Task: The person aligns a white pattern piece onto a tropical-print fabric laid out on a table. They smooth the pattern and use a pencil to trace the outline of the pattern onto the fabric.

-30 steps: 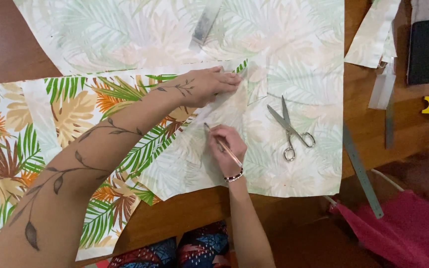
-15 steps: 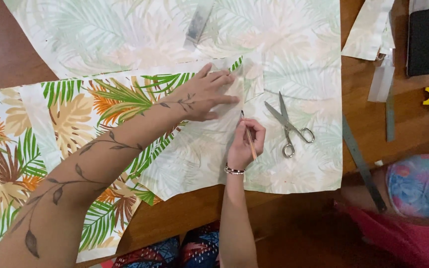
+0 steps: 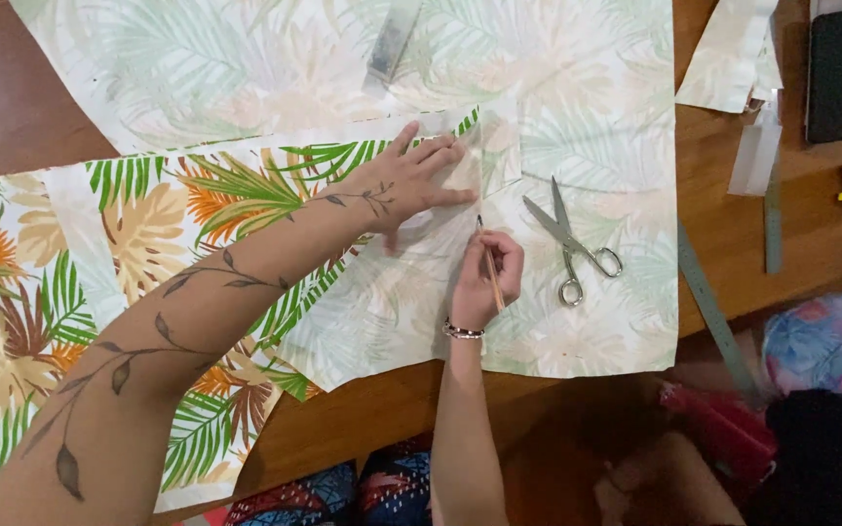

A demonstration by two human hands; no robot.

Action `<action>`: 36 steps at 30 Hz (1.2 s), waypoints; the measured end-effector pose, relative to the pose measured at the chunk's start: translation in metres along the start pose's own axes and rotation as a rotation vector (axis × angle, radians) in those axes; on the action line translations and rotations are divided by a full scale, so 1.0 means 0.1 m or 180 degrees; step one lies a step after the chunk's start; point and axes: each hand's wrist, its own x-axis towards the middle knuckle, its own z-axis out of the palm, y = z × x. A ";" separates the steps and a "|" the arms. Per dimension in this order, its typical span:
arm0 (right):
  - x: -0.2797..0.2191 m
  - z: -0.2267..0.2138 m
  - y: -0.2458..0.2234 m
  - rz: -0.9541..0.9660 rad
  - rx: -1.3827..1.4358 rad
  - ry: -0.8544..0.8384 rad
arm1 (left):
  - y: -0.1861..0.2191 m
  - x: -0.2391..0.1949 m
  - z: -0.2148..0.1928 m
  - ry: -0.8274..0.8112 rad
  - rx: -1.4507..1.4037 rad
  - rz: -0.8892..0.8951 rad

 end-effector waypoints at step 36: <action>0.00 -0.05 -0.16 -0.0719 0.0158 -0.0972 | -0.22 -0.04 0.16 -0.0253 -0.1035 0.0077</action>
